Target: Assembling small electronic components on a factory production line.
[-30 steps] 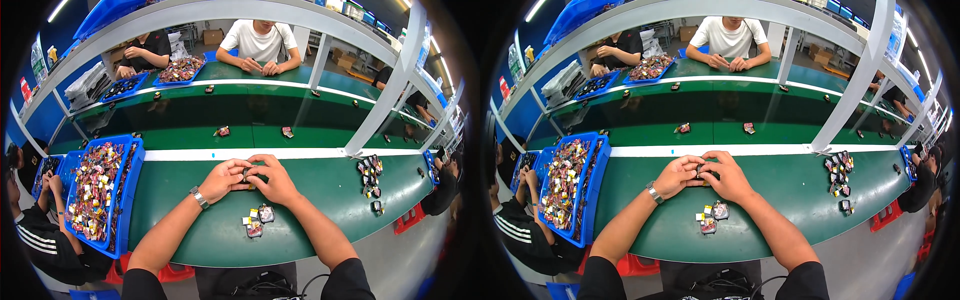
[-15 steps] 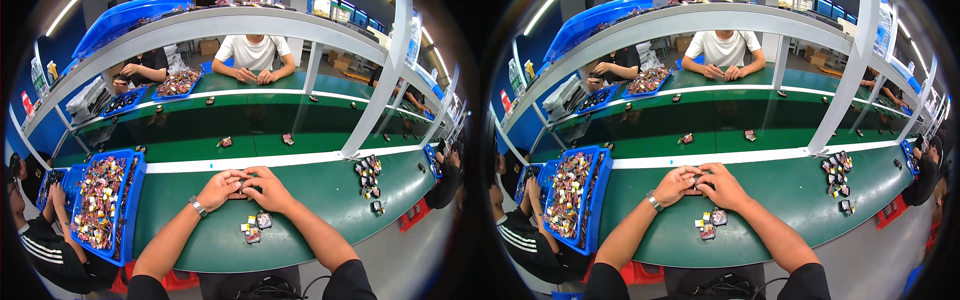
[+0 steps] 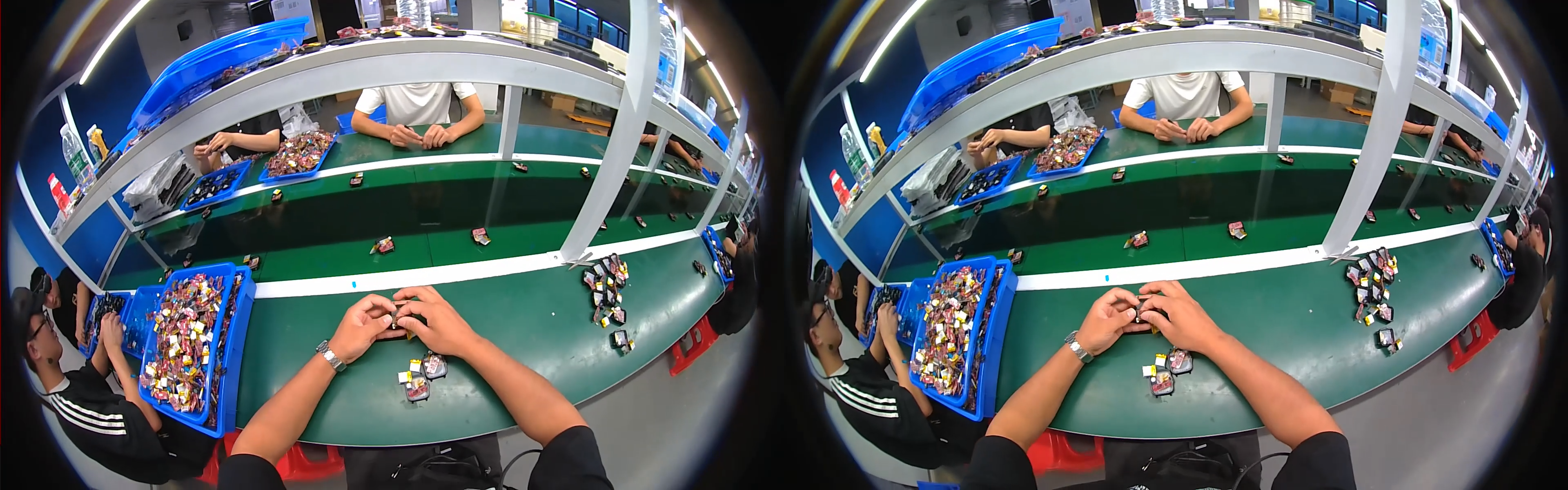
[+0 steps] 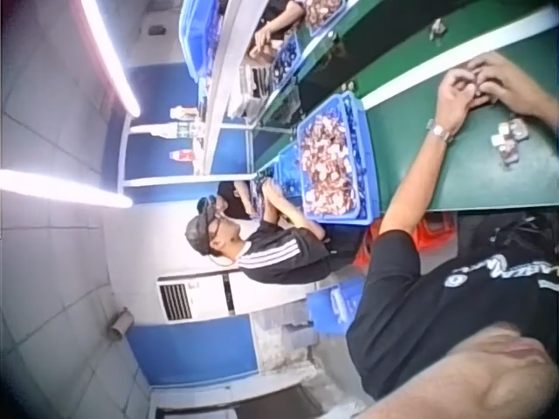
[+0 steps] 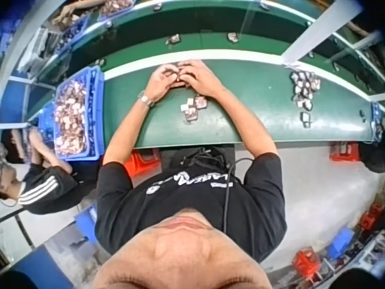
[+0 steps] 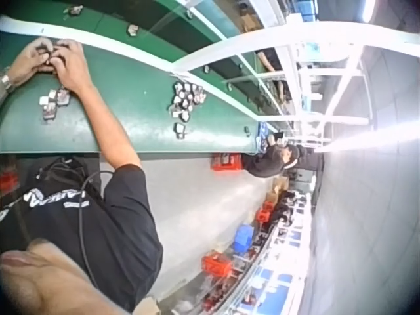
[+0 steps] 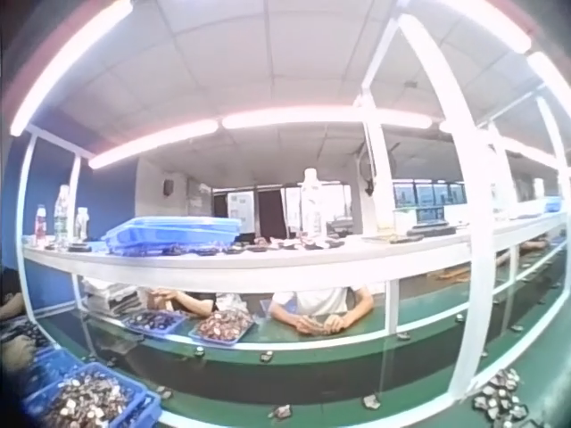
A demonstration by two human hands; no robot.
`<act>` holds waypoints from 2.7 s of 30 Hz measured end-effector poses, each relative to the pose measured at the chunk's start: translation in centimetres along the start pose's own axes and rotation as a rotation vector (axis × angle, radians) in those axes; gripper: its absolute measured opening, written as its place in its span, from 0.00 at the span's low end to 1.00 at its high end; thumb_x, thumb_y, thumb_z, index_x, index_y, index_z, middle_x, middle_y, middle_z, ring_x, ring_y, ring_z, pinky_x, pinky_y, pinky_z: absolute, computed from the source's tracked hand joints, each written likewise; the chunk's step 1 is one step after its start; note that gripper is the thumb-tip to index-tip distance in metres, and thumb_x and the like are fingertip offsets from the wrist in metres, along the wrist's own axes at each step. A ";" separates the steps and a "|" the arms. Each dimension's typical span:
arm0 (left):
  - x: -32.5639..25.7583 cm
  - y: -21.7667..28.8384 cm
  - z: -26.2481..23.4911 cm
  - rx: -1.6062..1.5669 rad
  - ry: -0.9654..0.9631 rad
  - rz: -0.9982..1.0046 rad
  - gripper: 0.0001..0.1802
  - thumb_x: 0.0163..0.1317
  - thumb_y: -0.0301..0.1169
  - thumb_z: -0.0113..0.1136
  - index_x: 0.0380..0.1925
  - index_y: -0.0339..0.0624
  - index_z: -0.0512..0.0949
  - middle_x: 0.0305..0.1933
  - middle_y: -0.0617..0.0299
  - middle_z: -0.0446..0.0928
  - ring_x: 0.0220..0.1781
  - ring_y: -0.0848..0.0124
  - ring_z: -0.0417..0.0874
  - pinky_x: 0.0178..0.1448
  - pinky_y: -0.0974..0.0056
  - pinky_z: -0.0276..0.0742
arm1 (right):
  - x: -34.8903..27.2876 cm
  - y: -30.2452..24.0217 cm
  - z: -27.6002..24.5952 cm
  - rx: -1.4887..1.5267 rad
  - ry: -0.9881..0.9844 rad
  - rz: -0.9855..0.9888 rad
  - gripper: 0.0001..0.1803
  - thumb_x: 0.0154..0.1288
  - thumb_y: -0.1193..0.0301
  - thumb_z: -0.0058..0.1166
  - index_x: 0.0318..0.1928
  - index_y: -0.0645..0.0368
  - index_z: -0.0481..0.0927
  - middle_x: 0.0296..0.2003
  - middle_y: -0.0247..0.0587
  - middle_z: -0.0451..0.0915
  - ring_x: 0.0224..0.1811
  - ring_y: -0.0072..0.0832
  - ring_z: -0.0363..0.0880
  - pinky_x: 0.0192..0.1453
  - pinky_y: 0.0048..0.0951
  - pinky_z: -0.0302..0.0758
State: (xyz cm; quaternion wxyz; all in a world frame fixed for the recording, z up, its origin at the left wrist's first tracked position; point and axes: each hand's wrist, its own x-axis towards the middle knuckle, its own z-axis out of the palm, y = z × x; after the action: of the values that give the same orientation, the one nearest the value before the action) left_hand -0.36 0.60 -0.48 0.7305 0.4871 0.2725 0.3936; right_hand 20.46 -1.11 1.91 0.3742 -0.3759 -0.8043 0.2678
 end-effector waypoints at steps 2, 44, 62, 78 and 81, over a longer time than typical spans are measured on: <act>-0.5 0.1 0.2 0.029 0.030 -0.008 0.08 0.70 0.23 0.50 0.47 0.39 0.71 0.55 0.54 0.75 0.57 0.67 0.80 0.60 0.56 0.82 | 0.1 -0.2 0.2 0.024 -0.026 0.005 0.08 0.67 0.69 0.55 0.40 0.60 0.81 0.57 0.42 0.74 0.62 0.41 0.68 0.65 0.38 0.68; -0.1 0.0 0.5 -0.200 -0.019 0.019 0.11 0.71 0.24 0.49 0.52 0.41 0.66 0.62 0.48 0.72 0.60 0.61 0.78 0.62 0.49 0.78 | 0.0 -0.9 1.4 -0.010 0.229 -0.001 0.07 0.57 0.73 0.63 0.38 0.56 0.85 0.51 0.37 0.78 0.54 0.36 0.74 0.54 0.35 0.76; -0.2 -0.4 -0.3 -0.211 0.016 0.049 0.11 0.71 0.27 0.53 0.50 0.42 0.67 0.62 0.50 0.72 0.60 0.63 0.78 0.61 0.53 0.79 | 0.4 -1.7 2.0 -0.036 0.226 -0.018 0.09 0.57 0.75 0.63 0.40 0.55 0.87 0.58 0.41 0.76 0.62 0.40 0.70 0.61 0.38 0.73; 0.1 -0.6 -0.3 -0.207 0.056 0.070 0.11 0.70 0.27 0.54 0.50 0.43 0.69 0.61 0.52 0.74 0.60 0.65 0.78 0.61 0.53 0.78 | 0.3 -0.8 2.3 0.075 0.204 0.033 0.11 0.58 0.78 0.61 0.43 0.56 0.85 0.59 0.41 0.75 0.62 0.41 0.71 0.63 0.37 0.72; -0.1 -0.4 -0.3 -0.204 0.036 0.029 0.12 0.71 0.28 0.53 0.52 0.41 0.68 0.56 0.54 0.76 0.58 0.66 0.79 0.61 0.54 0.78 | 0.4 -1.5 2.1 -0.038 0.319 -0.002 0.10 0.55 0.79 0.61 0.40 0.60 0.84 0.53 0.42 0.77 0.55 0.39 0.75 0.56 0.35 0.76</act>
State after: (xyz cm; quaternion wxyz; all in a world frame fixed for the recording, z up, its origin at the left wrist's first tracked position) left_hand -0.54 0.57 -1.00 0.7655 0.4070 0.2372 0.4384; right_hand 17.99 -1.93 1.93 0.4903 -0.4197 -0.7401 0.1889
